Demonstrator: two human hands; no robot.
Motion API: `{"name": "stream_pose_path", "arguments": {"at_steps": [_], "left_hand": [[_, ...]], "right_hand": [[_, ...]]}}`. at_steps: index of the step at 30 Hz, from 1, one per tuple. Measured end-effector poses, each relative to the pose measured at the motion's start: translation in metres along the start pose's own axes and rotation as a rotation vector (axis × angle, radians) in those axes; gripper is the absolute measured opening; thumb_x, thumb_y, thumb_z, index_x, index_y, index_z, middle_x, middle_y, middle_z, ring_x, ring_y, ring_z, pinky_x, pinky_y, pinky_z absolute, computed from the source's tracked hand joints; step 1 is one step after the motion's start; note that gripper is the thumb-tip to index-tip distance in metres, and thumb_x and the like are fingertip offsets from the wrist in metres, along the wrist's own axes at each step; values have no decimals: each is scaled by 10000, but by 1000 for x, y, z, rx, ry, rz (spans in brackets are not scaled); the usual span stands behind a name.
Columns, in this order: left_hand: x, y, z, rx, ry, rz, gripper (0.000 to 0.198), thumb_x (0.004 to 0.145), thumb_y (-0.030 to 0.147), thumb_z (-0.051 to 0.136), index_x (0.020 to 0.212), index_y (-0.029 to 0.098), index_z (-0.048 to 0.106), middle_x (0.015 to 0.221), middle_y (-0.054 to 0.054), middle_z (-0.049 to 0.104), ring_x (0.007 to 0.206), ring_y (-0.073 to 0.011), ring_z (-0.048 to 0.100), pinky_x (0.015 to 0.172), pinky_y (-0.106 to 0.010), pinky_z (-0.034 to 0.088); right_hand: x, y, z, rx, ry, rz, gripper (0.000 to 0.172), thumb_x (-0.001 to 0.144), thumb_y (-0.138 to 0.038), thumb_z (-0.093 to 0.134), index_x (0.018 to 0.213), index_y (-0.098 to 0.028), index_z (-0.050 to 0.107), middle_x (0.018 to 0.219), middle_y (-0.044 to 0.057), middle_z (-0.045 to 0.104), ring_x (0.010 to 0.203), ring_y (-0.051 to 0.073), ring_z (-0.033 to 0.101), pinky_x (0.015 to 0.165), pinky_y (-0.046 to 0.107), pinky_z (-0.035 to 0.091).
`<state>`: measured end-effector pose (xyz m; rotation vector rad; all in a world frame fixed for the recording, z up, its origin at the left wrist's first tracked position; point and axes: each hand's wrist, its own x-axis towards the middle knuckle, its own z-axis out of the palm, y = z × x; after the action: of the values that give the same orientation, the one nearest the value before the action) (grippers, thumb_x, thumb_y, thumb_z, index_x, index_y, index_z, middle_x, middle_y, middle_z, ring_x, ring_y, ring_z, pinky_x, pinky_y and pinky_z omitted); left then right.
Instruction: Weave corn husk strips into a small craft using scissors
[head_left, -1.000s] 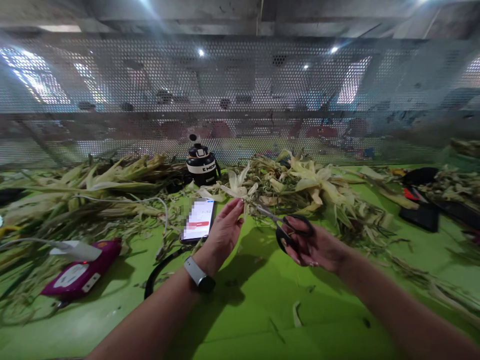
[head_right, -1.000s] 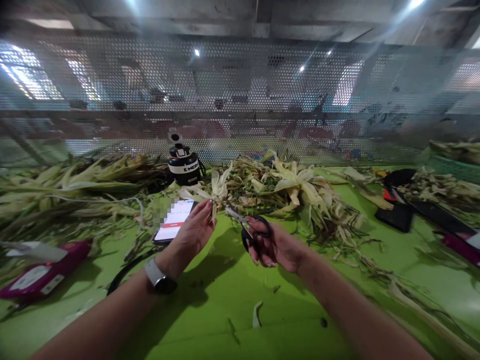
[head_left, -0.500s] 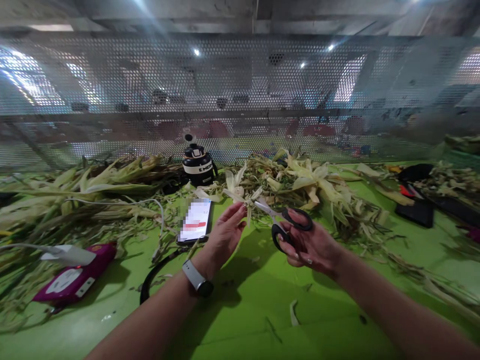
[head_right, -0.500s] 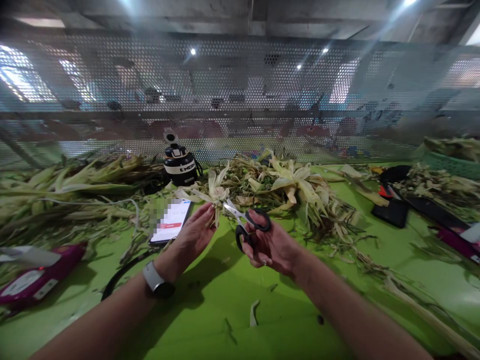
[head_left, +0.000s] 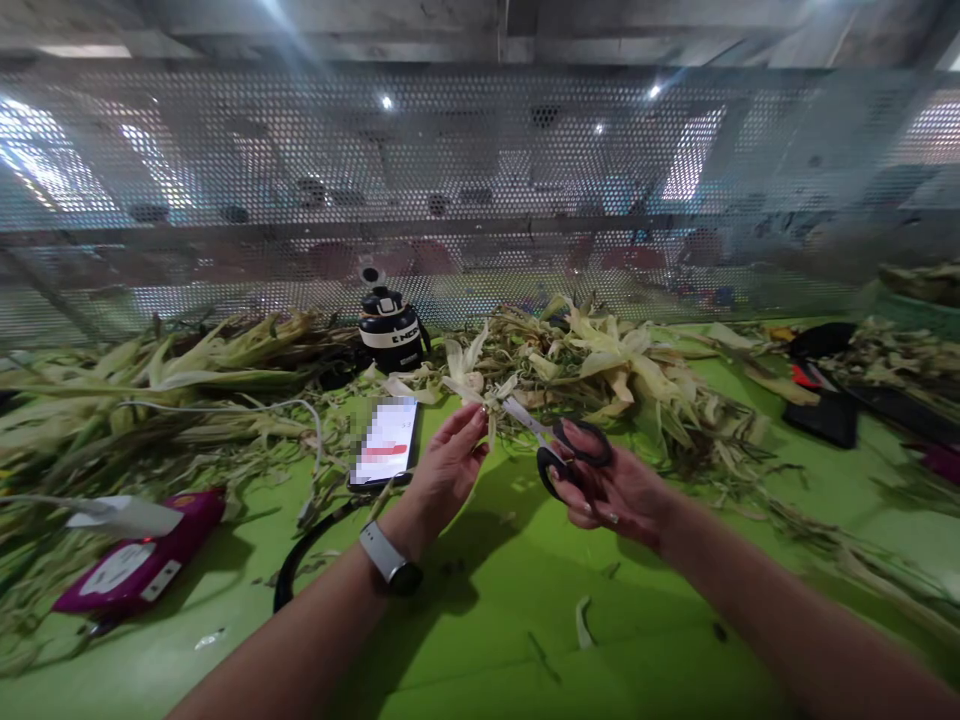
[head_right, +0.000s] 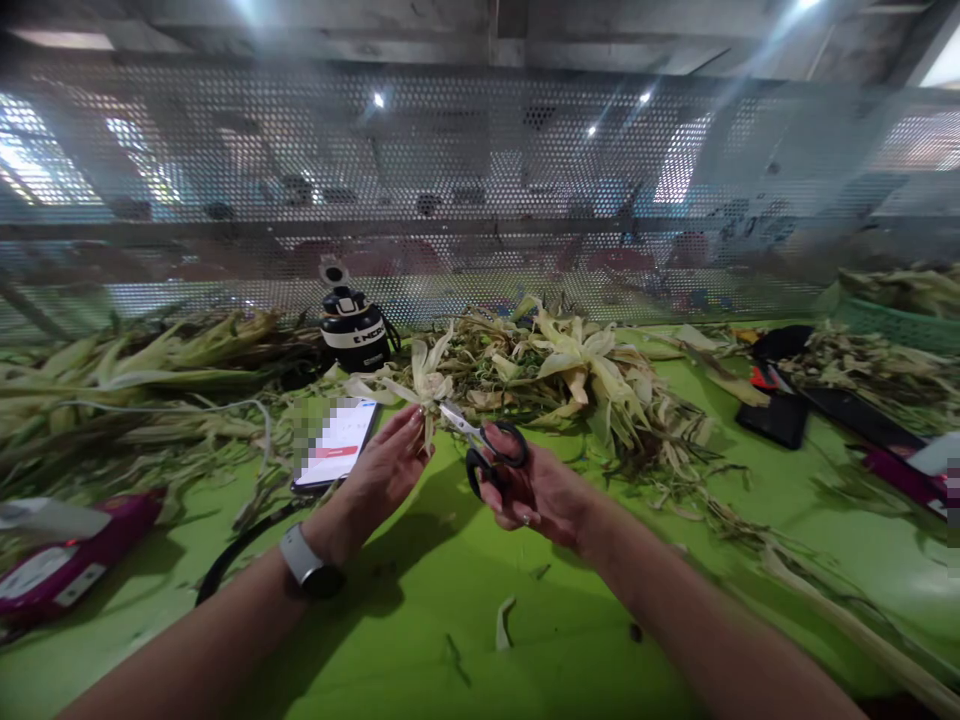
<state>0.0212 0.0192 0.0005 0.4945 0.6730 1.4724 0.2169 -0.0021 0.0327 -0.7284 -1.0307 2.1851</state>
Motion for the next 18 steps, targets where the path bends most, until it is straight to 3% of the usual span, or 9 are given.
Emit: {"name": "stream_pose_path", "arguments": {"at_steps": [9, 15, 18], "left_hand": [[-2, 3, 5, -2, 60, -24, 241, 597, 133, 826, 802, 170, 706, 715, 12, 698, 622, -78, 600, 529, -172, 415], [-4, 7, 6, -35, 61, 9, 190, 673, 112, 770, 821, 184, 676, 736, 36, 691, 621, -66, 610, 577, -174, 460], [-2, 9, 5, -32, 64, 17, 177, 697, 136, 754, 839, 190, 664, 748, 39, 690, 624, -68, 618, 570, -180, 459]], "right_hand": [[-2, -4, 8, -97, 58, -21, 450, 700, -532, 726, 677, -116, 557, 428, -65, 557, 249, -30, 221, 320, 113, 235], [4, -2, 5, -258, 219, -65, 456, 708, -563, 690, 652, -146, 513, 463, -29, 591, 274, 5, 332, 302, 128, 272], [5, -2, 2, -317, 230, -70, 449, 728, -566, 661, 652, -151, 507, 468, -18, 593, 281, 14, 351, 287, 128, 264]]}}
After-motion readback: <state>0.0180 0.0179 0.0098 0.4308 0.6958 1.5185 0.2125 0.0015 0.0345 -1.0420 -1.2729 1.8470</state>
